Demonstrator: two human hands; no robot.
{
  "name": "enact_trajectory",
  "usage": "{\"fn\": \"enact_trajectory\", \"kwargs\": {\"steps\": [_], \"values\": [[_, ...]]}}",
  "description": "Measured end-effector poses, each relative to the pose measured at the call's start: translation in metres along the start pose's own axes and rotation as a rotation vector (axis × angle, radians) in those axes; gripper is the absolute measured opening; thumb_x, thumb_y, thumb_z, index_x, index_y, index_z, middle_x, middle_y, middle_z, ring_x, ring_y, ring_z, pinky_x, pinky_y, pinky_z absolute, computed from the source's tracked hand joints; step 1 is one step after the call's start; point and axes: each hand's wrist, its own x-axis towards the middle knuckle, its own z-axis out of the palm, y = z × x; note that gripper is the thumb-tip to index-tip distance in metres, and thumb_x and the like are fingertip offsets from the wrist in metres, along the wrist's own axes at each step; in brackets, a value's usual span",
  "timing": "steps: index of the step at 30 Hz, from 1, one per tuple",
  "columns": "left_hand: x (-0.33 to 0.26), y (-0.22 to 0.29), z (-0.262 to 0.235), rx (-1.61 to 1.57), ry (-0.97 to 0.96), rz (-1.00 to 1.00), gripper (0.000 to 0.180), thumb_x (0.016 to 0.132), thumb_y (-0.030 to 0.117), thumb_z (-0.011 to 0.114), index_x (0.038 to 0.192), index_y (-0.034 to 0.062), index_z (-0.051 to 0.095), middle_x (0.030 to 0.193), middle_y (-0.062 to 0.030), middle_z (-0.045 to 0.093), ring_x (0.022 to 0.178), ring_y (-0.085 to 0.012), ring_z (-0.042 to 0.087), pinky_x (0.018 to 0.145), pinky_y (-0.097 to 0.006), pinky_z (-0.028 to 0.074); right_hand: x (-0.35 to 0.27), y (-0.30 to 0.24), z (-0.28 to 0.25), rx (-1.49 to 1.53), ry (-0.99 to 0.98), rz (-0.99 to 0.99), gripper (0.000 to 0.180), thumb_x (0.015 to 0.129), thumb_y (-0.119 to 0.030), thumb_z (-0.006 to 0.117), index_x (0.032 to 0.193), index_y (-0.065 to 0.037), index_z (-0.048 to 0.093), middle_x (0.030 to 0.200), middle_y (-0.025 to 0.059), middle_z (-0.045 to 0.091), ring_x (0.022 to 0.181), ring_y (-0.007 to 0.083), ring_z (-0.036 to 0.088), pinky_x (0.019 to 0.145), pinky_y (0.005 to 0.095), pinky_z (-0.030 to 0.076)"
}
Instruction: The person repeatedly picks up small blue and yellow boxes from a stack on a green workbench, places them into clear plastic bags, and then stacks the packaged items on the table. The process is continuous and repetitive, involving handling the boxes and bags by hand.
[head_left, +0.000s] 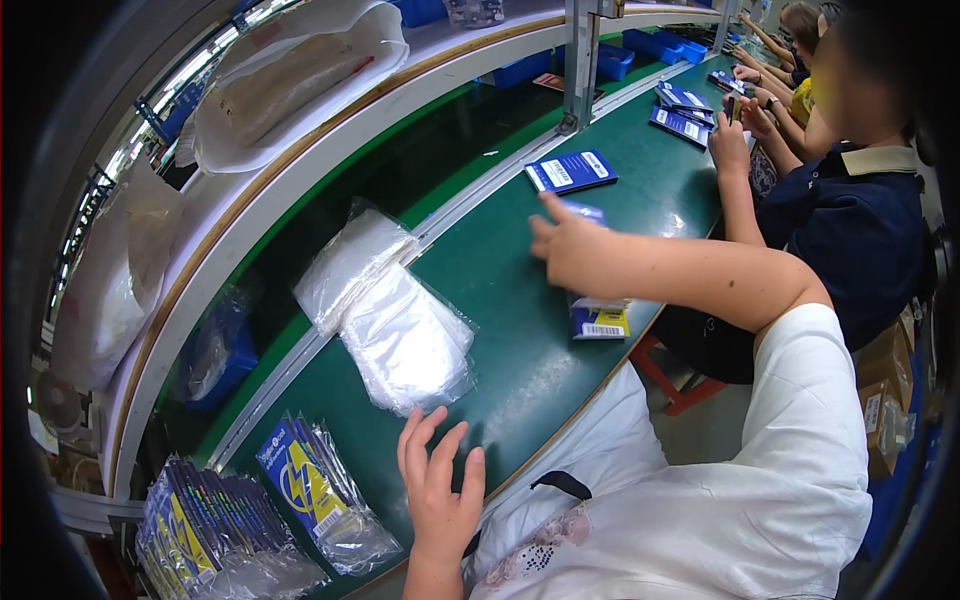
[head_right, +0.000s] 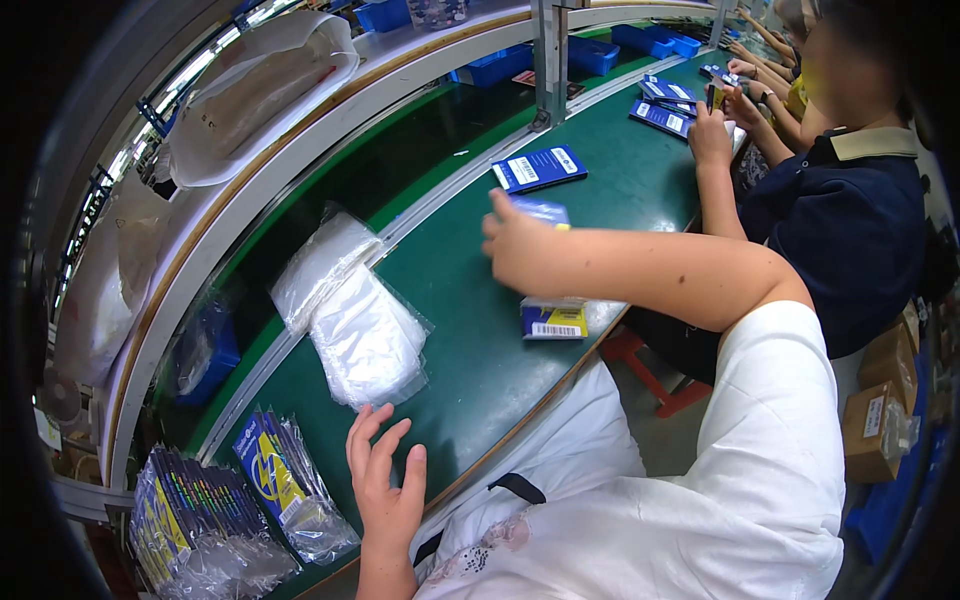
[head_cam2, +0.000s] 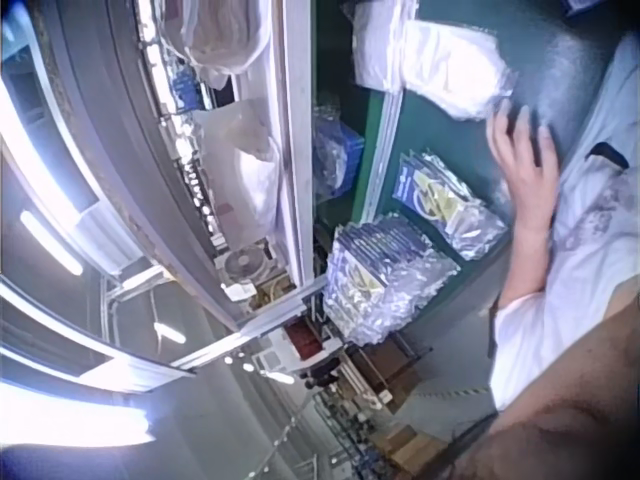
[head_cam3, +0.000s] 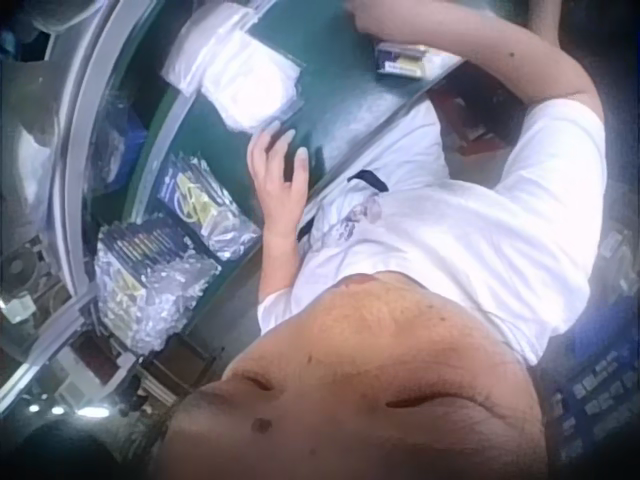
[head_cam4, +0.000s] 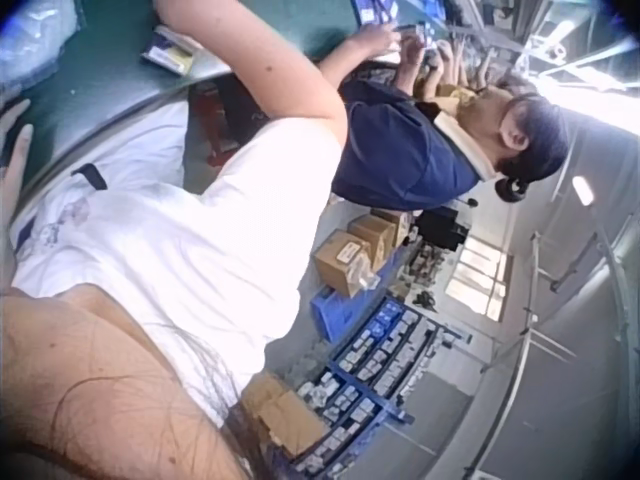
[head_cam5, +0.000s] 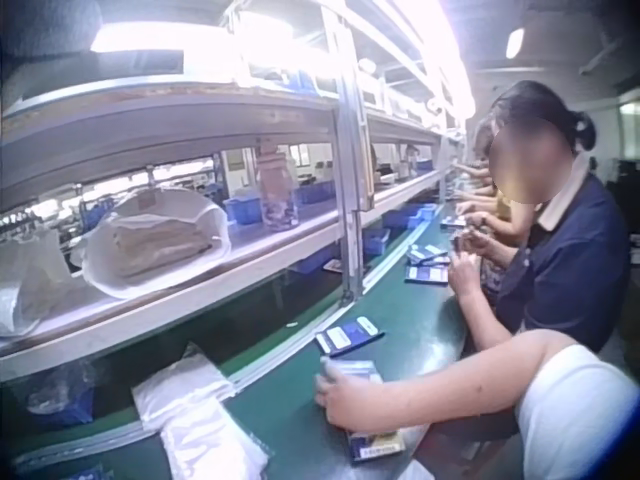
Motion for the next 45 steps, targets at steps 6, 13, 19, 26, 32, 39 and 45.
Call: {"fn": "enact_trajectory", "kwargs": {"steps": [6, 13, 19, 26, 32, 39, 45], "values": [[-0.004, 0.000, -0.002, -0.001, 0.011, -0.041, 0.024, 0.081, 0.008, 0.063, 0.104, 0.0006, 0.063, 0.123, -0.0155, 0.054, 0.125, -0.0382, 0.042, 0.103, -0.046, 0.033, 0.004, -0.014, 0.009, 0.205, 0.493, -0.136, 0.037, 0.073, -0.024, 0.068, 0.109, -0.017, 0.065, 0.133, 0.0125, 0.048, 0.134, 0.0326, 0.035, 0.111, 0.0555, 0.020], [-0.005, -0.005, 0.003, -0.012, -0.011, -0.070, 0.023, 0.081, 0.007, 0.063, 0.103, 0.0003, 0.063, 0.122, -0.0156, 0.055, 0.124, -0.0384, 0.043, 0.103, -0.046, 0.034, -0.046, -0.032, 0.025, 0.787, 0.422, 0.210, 0.075, 0.071, -0.056, 0.070, 0.135, -0.025, 0.046, 0.147, 0.0230, 0.026, 0.129, 0.0515, 0.031, 0.104, 0.0565, 0.030], [0.000, 0.000, 0.012, -0.037, -0.031, 0.001, 0.024, 0.080, 0.007, 0.063, 0.103, 0.0006, 0.063, 0.122, -0.0157, 0.055, 0.123, -0.0387, 0.044, 0.103, -0.047, 0.034, -0.041, -0.074, 0.027, 0.941, 0.514, 0.632, 0.094, 0.071, -0.067, 0.066, 0.122, 0.008, 0.043, 0.138, 0.0393, 0.026, 0.126, 0.0535, 0.035, 0.103, 0.0516, 0.034], [-0.003, 0.005, 0.015, -0.025, -0.029, -0.016, 0.024, 0.080, 0.007, 0.063, 0.104, 0.0008, 0.063, 0.122, -0.0153, 0.055, 0.124, -0.0381, 0.043, 0.103, -0.047, 0.033, 0.007, -0.076, 0.017, 1.021, 0.517, 1.073, 0.096, 0.067, -0.046, 0.077, 0.135, 0.006, 0.033, 0.131, 0.0350, 0.036, 0.113, 0.0456, 0.048, 0.094, 0.0489, 0.042], [-0.006, 0.002, 0.011, -0.023, -0.017, -0.047, 0.023, 0.081, 0.007, 0.062, 0.103, 0.0005, 0.063, 0.123, -0.0154, 0.054, 0.124, -0.0375, 0.042, 0.103, -0.046, 0.033, -0.002, -0.068, 0.016, 1.132, 0.557, 1.032, 0.088, 0.062, -0.021, 0.072, 0.138, -0.002, 0.033, 0.121, 0.0283, 0.045, 0.107, 0.0438, 0.050, 0.094, 0.0433, 0.043], [-0.005, -0.003, 0.021, -0.051, -0.008, -0.054, 0.023, 0.082, 0.008, 0.062, 0.103, 0.0001, 0.063, 0.124, -0.0162, 0.053, 0.125, -0.0372, 0.042, 0.103, -0.046, 0.032, -0.022, -0.099, 0.012, 1.032, 0.473, 0.888, 0.087, 0.063, -0.021, 0.073, 0.139, -0.003, 0.033, 0.125, 0.0295, 0.039, 0.106, 0.0458, 0.048, 0.088, 0.0514, 0.042], [-0.007, -0.004, 0.017, -0.040, 0.067, -0.042, 0.021, 0.083, 0.008, 0.062, 0.102, 0.0004, 0.062, 0.125, -0.0167, 0.052, 0.125, -0.0372, 0.042, 0.103, -0.047, 0.032, 0.009, -0.061, 0.026, 1.040, 0.603, 0.619, 0.090, 0.059, -0.018, 0.075, 0.139, -0.007, 0.035, 0.123, 0.0213, 0.046, 0.109, 0.0377, 0.050, 0.091, 0.0446, 0.041]]}}
